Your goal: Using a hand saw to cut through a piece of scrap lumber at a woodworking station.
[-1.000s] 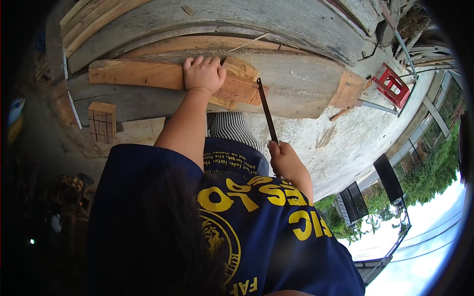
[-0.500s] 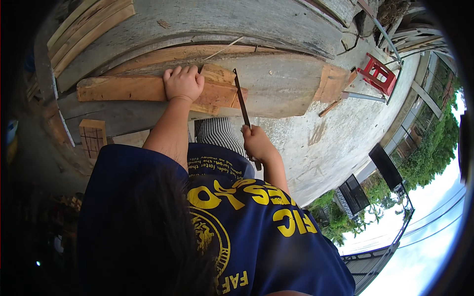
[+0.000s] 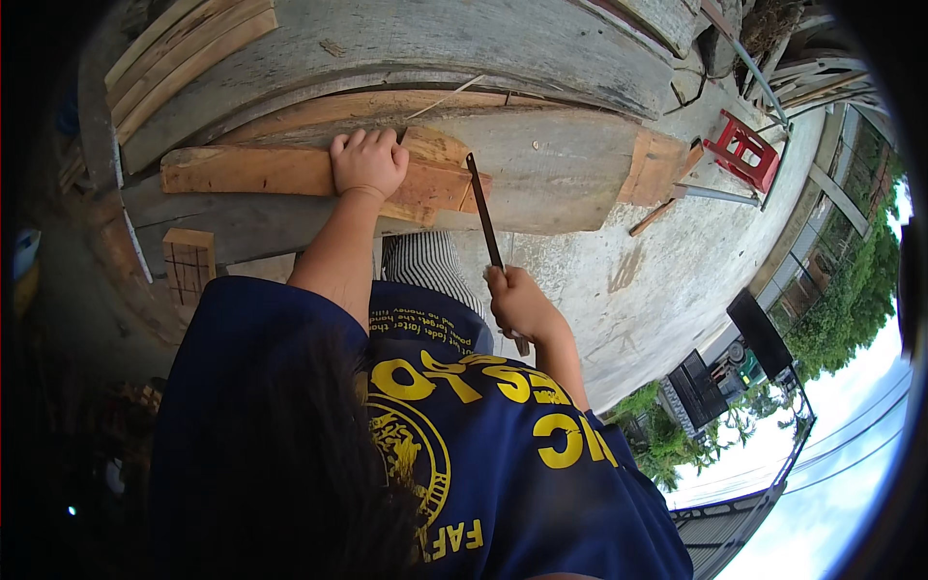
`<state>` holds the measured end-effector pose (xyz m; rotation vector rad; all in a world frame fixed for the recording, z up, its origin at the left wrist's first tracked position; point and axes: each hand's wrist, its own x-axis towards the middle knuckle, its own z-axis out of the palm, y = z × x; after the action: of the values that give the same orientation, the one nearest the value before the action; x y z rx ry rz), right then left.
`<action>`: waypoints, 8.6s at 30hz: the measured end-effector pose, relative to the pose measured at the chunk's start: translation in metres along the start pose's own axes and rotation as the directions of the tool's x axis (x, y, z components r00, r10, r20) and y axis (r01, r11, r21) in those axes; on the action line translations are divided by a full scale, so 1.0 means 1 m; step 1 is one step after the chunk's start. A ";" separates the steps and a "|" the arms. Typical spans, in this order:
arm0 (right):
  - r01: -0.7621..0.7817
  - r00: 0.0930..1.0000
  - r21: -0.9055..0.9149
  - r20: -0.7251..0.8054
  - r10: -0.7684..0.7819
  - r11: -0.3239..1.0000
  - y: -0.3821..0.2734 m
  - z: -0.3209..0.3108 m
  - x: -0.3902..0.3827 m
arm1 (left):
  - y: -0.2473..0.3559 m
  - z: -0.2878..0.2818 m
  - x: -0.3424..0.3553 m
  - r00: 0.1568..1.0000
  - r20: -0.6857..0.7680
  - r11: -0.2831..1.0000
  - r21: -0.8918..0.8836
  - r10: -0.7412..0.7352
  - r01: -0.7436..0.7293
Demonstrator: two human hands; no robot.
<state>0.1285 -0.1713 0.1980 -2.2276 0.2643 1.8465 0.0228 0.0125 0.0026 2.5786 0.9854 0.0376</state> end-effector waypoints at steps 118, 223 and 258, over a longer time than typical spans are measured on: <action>-0.099 0.989 -0.218 0.085 0.120 0.971 -0.072 -0.032 -0.010 | 0.002 -0.003 0.001 0.991 0.086 0.994 -0.041 -0.098 0.102; 0.610 0.600 -0.116 -0.578 -0.553 0.784 0.127 0.162 0.098 | 0.008 -0.007 0.006 0.983 0.128 0.981 0.159 -0.134 0.113; 0.650 0.545 -0.096 -0.632 -0.550 0.754 0.160 0.147 0.018 | -0.014 -0.085 -0.009 0.722 0.604 0.924 -0.067 0.337 -0.376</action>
<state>-0.0521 -0.2813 0.1442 -2.3303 -0.2474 0.6563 -0.0060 0.0451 0.0778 2.5168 0.2405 -0.6917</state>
